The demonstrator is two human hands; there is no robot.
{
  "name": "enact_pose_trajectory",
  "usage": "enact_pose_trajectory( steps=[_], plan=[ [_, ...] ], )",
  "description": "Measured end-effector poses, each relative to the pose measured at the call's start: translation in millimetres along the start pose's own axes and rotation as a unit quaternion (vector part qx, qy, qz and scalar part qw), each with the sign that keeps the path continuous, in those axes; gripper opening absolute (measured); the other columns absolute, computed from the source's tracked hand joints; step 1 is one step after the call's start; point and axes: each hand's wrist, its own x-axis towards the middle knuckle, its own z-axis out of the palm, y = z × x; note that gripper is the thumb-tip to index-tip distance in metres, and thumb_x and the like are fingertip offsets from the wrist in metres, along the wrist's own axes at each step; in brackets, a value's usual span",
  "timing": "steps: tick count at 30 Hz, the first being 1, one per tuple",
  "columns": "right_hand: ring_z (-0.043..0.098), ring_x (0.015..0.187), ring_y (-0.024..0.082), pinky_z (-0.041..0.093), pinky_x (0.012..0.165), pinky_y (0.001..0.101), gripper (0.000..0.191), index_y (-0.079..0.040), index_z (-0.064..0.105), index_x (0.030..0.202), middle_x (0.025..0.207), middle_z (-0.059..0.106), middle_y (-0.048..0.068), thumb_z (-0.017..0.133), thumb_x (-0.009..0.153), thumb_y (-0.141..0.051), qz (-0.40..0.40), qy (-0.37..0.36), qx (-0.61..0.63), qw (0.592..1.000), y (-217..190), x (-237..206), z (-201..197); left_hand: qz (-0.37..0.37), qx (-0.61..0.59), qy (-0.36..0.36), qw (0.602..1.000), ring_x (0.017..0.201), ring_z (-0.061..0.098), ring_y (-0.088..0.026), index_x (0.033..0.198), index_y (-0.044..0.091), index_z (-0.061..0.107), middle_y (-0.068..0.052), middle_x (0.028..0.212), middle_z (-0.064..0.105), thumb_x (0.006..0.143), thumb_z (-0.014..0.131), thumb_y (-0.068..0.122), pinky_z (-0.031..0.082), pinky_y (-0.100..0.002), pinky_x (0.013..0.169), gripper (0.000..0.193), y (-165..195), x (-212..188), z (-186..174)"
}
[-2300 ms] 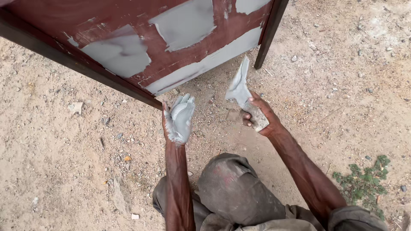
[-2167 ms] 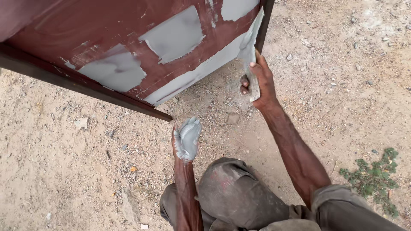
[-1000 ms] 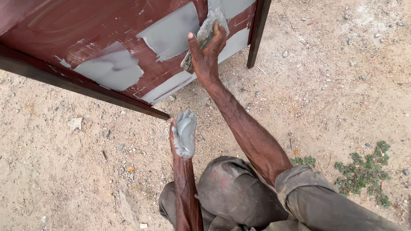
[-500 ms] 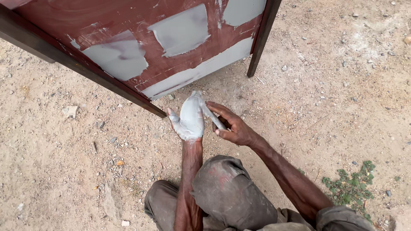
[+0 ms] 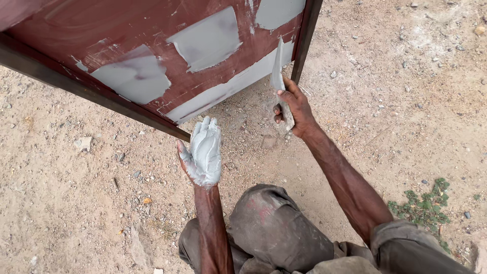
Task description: The person kneels on the ground and uses a putty knife to apply a white paste onto the edges and corners of a metal cabinet. They repeatedly scoop paste from their left hand and spread it along the frame.
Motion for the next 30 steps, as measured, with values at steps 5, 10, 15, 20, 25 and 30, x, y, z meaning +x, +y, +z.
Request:
enact_pose_trajectory(
  steps=[5, 10, 15, 20, 25, 30],
  plan=[
    [0.06, 0.061, 0.007, 0.056, 0.041, 0.0209, 0.071, -0.012, 0.038, 0.162, 0.13, 0.058, 0.014, 0.068, 0.1, -0.029, -0.173, 0.082, -0.072, 0.979, -53.1, 61.3, 17.9, -0.02, -0.043, 0.06, 0.997, 0.155, 0.025, -0.043, 0.16, -0.009, 0.017, -0.03, 0.168, 0.022, 0.1, 0.057, 0.052, 0.023, -0.054, 0.128, 0.094, -15.5, -19.9, -33.3],
    [0.06, 0.06, 0.007, 0.056, 0.04, 0.0214, 0.071, -0.01, 0.039, 0.16, 0.129, 0.056, 0.019, 0.069, 0.1, -0.035, -0.232, 0.134, -0.069, 0.961, -72.4, 100.4, 30.1, -0.032, -0.042, 0.068, 0.996, 0.154, 0.027, -0.043, 0.159, -0.009, 0.019, -0.03, 0.168, 0.023, 0.101, 0.056, 0.051, 0.025, -0.053, 0.127, 0.092, -16.5, -28.7, -53.9],
    [0.06, 0.061, 0.006, 0.058, 0.042, 0.0206, 0.069, -0.009, 0.041, 0.157, 0.14, 0.059, 0.02, 0.067, 0.1, -0.038, -0.259, 0.135, -0.089, 0.952, -71.7, 124.9, 33.0, -0.029, -0.041, 0.088, 0.995, 0.154, 0.028, -0.043, 0.16, -0.008, 0.019, -0.03, 0.166, 0.025, 0.1, 0.056, 0.051, 0.026, -0.053, 0.127, 0.091, -13.7, -28.1, -61.9],
    [0.063, 0.075, 0.001, 0.061, 0.041, 0.0221, 0.067, -0.01, 0.039, 0.153, 0.149, 0.052, 0.024, 0.067, 0.101, -0.04, -0.274, 0.155, -0.079, 0.946, -65.3, 144.9, 42.3, -0.049, -0.059, 0.117, 0.99, 0.153, 0.03, -0.042, 0.159, -0.007, 0.021, -0.029, 0.166, 0.027, 0.1, 0.055, 0.05, 0.027, -0.052, 0.126, 0.089, -7.7, -27.2, -74.4],
    [0.054, 0.049, 0.003, 0.049, 0.034, 0.0176, 0.067, -0.01, 0.043, 0.152, 0.143, 0.066, 0.027, 0.066, 0.097, -0.042, -0.282, 0.131, -0.077, 0.947, -51.2, 153.9, 67.6, -0.056, -0.032, 0.142, 0.988, 0.15, 0.033, -0.042, 0.157, -0.009, 0.024, -0.029, 0.164, 0.031, 0.101, 0.052, 0.05, 0.028, -0.053, 0.124, 0.086, 7.0, -17.6, -89.1],
    [0.055, 0.051, 0.004, 0.051, 0.034, 0.0201, 0.062, -0.01, 0.046, 0.148, 0.141, 0.062, 0.025, 0.068, 0.099, -0.039, -0.244, 0.121, -0.08, 0.959, -32.6, 137.3, 105.5, -0.061, 0.019, 0.15, 0.987, 0.149, 0.038, -0.04, 0.157, -0.008, 0.027, -0.028, 0.162, 0.036, 0.102, 0.051, 0.049, 0.034, -0.048, 0.124, 0.083, 17.2, 5.0, -95.4]
  ],
)
